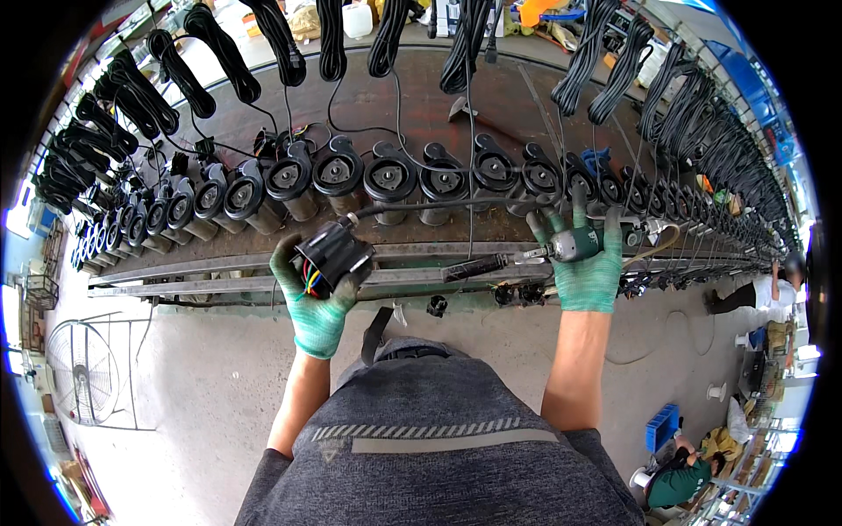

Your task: The person uses a pneumatic screwdriver to attach black electrical components to a long metal rail in a workshop. They repeatedly pick up components from the table, align them with the rail, and secure them using the tool. The person works along the length of the rail, moving from one position to the next.

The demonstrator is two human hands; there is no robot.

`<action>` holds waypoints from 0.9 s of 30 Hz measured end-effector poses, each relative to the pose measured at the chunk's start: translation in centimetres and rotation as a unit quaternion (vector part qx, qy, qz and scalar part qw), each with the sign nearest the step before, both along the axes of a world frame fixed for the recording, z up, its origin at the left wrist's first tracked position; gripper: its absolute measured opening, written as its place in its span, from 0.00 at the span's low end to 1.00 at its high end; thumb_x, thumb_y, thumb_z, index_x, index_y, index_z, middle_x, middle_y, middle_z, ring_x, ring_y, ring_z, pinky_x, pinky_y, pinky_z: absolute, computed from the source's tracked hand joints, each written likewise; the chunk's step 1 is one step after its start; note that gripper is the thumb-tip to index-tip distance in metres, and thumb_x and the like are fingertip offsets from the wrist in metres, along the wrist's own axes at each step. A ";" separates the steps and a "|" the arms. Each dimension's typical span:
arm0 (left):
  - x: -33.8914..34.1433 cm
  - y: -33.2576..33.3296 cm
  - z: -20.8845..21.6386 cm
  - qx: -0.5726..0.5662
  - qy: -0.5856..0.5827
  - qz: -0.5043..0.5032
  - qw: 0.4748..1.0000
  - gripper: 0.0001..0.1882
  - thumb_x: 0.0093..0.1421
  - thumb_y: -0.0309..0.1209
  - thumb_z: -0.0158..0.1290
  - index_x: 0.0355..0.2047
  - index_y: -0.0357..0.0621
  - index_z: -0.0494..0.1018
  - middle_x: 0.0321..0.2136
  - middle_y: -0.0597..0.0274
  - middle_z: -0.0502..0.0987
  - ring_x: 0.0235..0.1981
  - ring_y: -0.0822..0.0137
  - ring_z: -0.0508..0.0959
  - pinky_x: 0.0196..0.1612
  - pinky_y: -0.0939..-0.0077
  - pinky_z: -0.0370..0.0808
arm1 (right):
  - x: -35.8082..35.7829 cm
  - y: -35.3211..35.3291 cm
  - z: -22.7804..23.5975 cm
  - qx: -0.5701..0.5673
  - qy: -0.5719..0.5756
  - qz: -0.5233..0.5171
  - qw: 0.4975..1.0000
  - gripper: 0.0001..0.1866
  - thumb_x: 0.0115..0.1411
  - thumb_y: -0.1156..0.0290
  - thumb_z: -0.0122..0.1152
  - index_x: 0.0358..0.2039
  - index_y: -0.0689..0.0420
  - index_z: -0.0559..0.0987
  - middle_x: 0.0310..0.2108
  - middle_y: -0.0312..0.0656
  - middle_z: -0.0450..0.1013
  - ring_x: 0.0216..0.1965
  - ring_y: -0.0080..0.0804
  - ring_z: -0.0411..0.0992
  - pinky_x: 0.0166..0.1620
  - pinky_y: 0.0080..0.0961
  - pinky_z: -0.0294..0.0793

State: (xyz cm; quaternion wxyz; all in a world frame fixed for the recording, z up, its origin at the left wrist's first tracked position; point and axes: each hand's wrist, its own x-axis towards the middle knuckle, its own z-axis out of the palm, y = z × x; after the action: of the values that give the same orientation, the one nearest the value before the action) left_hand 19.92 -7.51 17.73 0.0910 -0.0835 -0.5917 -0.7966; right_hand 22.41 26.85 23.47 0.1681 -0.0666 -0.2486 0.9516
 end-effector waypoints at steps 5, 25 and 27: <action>1.2 -0.3 -0.1 -0.048 0.009 -0.128 0.991 0.58 0.44 0.43 0.76 0.67 0.49 0.49 0.56 0.54 0.68 0.57 0.58 0.73 0.58 0.58 0.76 | -0.3 -1.8 0.7 -0.044 0.005 -0.018 0.999 0.23 0.68 0.48 0.57 0.45 0.57 0.78 0.41 0.44 0.81 0.57 0.55 0.72 0.61 0.59 0.72; 3.9 0.2 2.5 -0.019 -0.047 -0.218 0.975 0.54 0.45 0.35 0.73 0.68 0.41 0.53 0.57 0.54 0.65 0.57 0.61 0.71 0.60 0.64 0.72 | 0.9 -2.2 -0.3 -0.031 0.052 -0.069 0.996 0.19 0.66 0.51 0.62 0.39 0.57 0.80 0.38 0.39 0.79 0.54 0.43 0.75 0.47 0.41 0.83; 4.0 0.1 2.6 -0.027 -0.035 -0.225 0.973 0.53 0.44 0.35 0.73 0.67 0.40 0.54 0.57 0.53 0.64 0.58 0.60 0.70 0.61 0.63 0.70 | 1.0 -2.1 -0.2 -0.029 0.045 -0.065 0.996 0.19 0.66 0.51 0.62 0.40 0.55 0.80 0.37 0.38 0.79 0.54 0.44 0.75 0.48 0.42 0.83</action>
State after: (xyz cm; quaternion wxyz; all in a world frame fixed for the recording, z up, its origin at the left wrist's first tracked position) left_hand 23.96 -7.40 20.32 -0.1136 -0.1885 -0.5822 -0.7827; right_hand 23.44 24.71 23.24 0.2385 -0.0445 -0.2086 0.9474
